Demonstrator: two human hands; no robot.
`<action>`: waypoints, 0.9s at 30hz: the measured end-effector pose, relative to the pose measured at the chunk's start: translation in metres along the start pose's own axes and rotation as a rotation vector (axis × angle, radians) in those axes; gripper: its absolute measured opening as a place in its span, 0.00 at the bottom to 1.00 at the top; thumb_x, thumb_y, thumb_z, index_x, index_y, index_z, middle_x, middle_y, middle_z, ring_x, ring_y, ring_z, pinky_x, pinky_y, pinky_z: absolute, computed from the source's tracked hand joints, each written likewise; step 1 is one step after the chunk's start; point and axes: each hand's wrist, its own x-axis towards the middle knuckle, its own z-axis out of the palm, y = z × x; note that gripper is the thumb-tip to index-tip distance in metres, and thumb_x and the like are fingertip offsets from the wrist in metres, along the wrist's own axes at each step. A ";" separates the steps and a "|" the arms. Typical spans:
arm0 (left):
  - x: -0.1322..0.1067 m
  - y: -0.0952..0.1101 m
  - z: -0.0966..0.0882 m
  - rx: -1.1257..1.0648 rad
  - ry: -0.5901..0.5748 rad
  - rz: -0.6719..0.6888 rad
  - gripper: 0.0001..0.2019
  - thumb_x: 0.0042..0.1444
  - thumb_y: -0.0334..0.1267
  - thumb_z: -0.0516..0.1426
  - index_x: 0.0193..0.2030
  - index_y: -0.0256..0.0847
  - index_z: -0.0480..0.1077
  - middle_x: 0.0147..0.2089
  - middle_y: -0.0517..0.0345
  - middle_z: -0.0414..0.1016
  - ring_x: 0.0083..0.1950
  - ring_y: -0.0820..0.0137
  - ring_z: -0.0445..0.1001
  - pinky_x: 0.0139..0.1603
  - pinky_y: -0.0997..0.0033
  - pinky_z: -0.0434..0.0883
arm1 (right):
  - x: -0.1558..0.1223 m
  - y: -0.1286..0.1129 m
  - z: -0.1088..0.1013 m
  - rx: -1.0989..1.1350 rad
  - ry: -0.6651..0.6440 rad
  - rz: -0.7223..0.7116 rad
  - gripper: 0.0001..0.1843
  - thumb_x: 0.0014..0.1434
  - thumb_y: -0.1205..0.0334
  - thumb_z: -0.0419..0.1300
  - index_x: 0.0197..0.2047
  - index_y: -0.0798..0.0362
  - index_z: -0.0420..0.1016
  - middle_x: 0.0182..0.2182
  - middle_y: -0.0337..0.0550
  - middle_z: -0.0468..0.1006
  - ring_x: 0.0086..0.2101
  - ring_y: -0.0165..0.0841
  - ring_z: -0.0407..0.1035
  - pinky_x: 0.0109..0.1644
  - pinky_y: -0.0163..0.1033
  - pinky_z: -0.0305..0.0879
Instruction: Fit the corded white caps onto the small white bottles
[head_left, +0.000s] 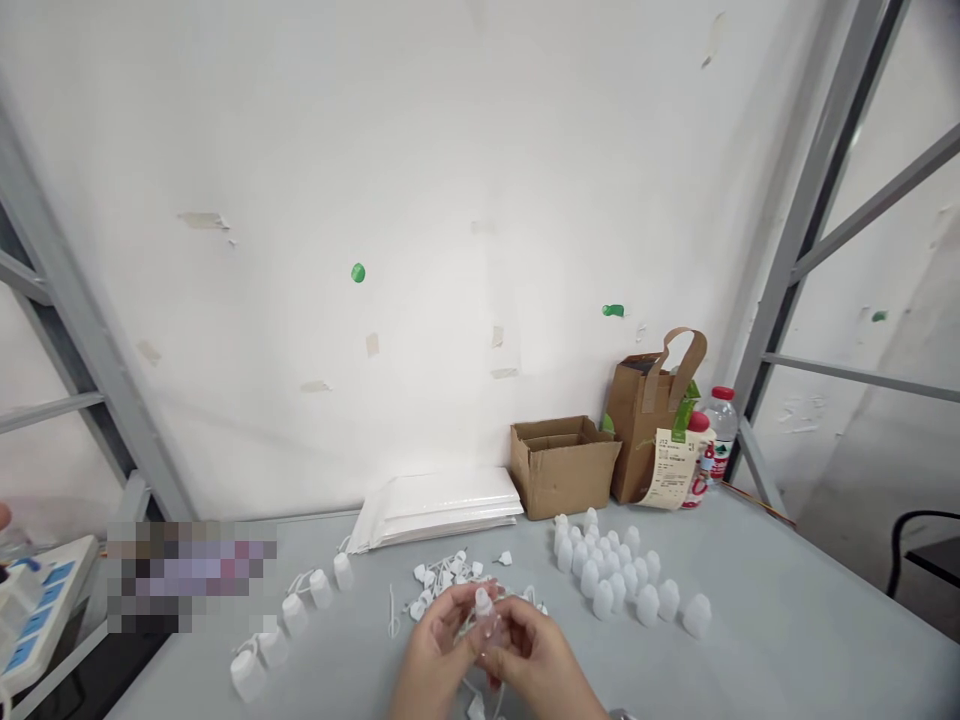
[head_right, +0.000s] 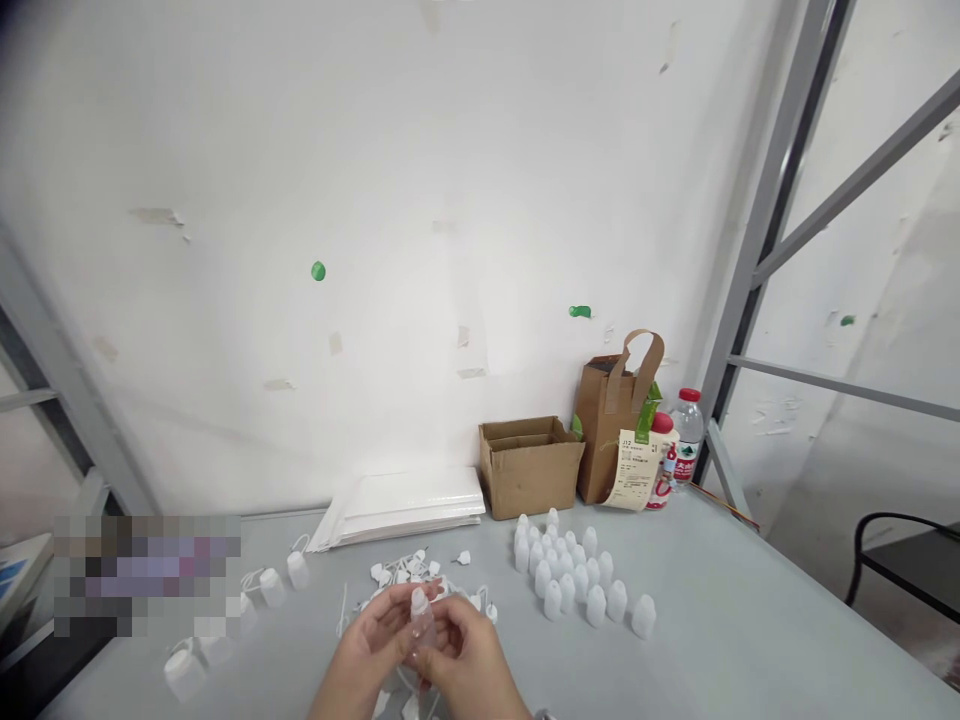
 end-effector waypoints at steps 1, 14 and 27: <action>0.001 0.001 -0.001 0.023 0.000 -0.001 0.16 0.34 0.43 0.67 0.32 0.38 0.76 0.42 0.44 0.80 0.48 0.53 0.73 0.51 0.58 0.65 | -0.001 -0.002 0.000 -0.016 -0.011 -0.015 0.18 0.41 0.50 0.67 0.30 0.54 0.72 0.23 0.34 0.68 0.21 0.27 0.65 0.26 0.33 0.65; -0.003 0.009 0.000 -0.162 -0.130 -0.074 0.19 0.36 0.37 0.67 0.40 0.39 0.77 0.47 0.42 0.78 0.55 0.51 0.69 0.58 0.53 0.60 | 0.000 -0.004 -0.001 -0.062 0.053 -0.062 0.18 0.42 0.48 0.67 0.29 0.55 0.74 0.24 0.38 0.71 0.24 0.30 0.65 0.29 0.35 0.63; -0.003 0.010 0.001 -0.134 -0.095 -0.164 0.14 0.39 0.40 0.64 0.35 0.39 0.78 0.45 0.44 0.79 0.55 0.52 0.68 0.57 0.56 0.61 | -0.012 -0.011 0.001 -0.478 0.149 -0.226 0.03 0.49 0.64 0.61 0.28 0.53 0.70 0.24 0.37 0.73 0.26 0.31 0.67 0.32 0.33 0.64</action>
